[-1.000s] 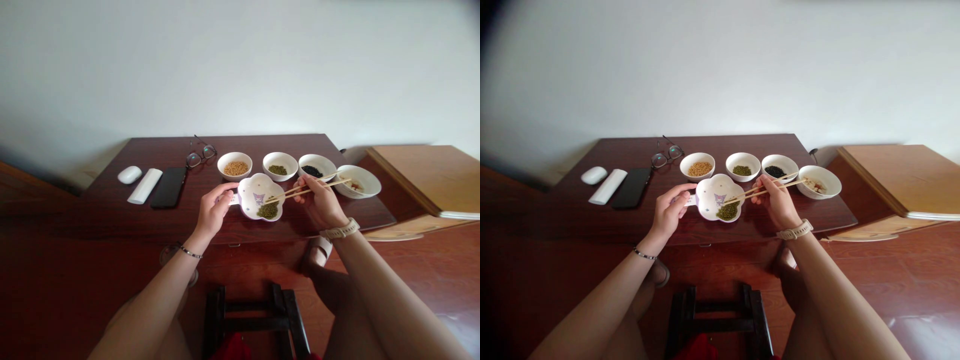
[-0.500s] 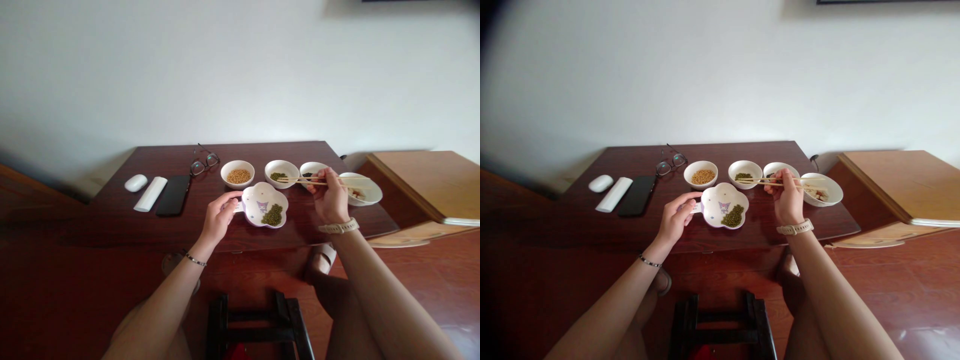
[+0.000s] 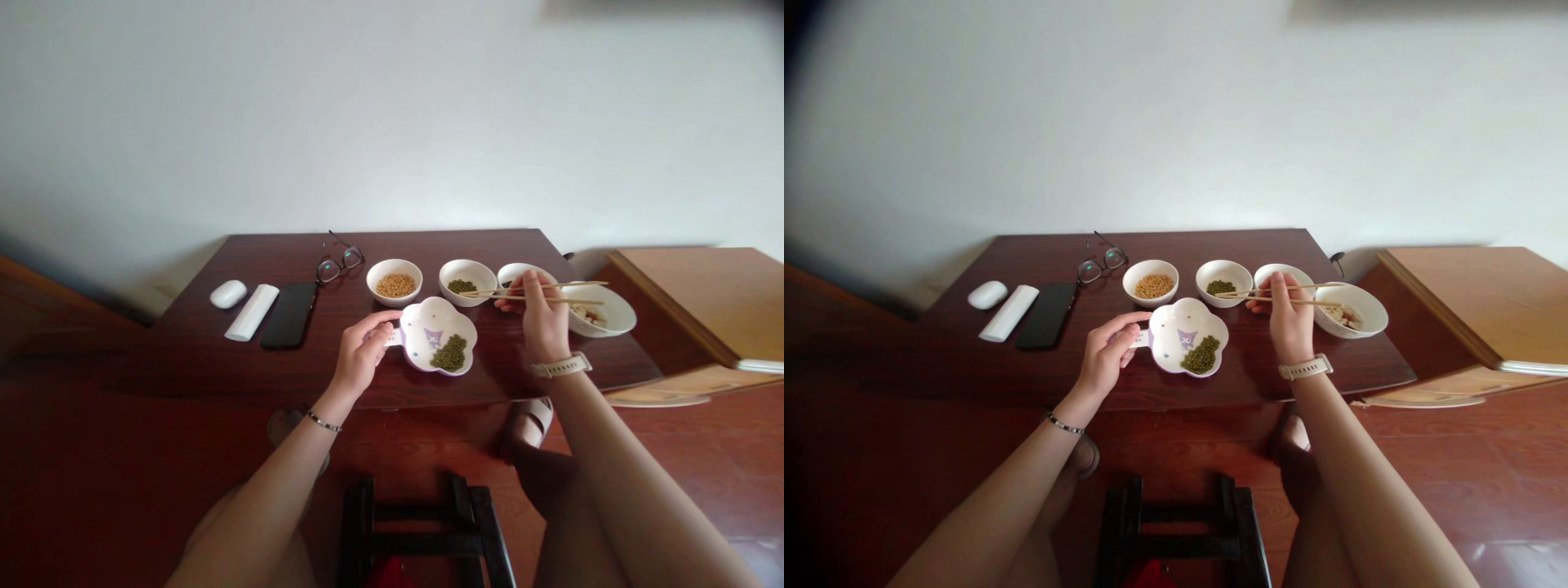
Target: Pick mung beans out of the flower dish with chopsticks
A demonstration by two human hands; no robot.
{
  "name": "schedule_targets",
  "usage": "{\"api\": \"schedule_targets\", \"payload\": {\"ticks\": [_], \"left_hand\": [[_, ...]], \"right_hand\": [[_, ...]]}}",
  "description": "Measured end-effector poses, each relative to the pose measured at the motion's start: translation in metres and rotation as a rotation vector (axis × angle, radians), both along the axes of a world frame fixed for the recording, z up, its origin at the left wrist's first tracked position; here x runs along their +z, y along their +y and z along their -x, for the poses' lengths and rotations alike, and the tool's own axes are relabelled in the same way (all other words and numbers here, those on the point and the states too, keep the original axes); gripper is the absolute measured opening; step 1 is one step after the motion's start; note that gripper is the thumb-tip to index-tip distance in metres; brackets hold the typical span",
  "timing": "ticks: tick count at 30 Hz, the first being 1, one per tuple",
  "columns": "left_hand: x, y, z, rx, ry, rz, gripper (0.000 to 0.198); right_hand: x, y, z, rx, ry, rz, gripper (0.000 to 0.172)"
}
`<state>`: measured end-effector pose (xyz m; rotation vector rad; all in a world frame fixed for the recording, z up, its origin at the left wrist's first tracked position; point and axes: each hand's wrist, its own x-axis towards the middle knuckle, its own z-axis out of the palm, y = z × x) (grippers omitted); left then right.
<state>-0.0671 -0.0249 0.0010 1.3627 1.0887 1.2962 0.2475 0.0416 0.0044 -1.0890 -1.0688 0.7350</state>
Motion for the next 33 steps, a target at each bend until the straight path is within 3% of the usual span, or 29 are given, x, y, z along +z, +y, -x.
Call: {"api": "schedule_targets", "payload": {"ticks": [5,23,29,33], "left_hand": [[-0.001,0.000,0.001,0.009,-0.017,-0.006,0.042],[0.006,-0.003,0.000,0.076,-0.085,0.010,0.036],[0.008,-0.005,-0.002,0.094,-0.100,0.013,0.034],[0.007,-0.005,-0.002,0.096,-0.078,-0.012,0.032]], "right_hand": [[0.007,-0.003,0.000,0.083,-0.121,0.014,0.043],[0.012,-0.013,0.011,0.144,-0.049,0.098,0.042],[0.016,-0.016,0.008,0.087,0.177,0.023,0.041],[0.024,-0.023,0.004,0.197,0.244,0.060,0.042]]}}
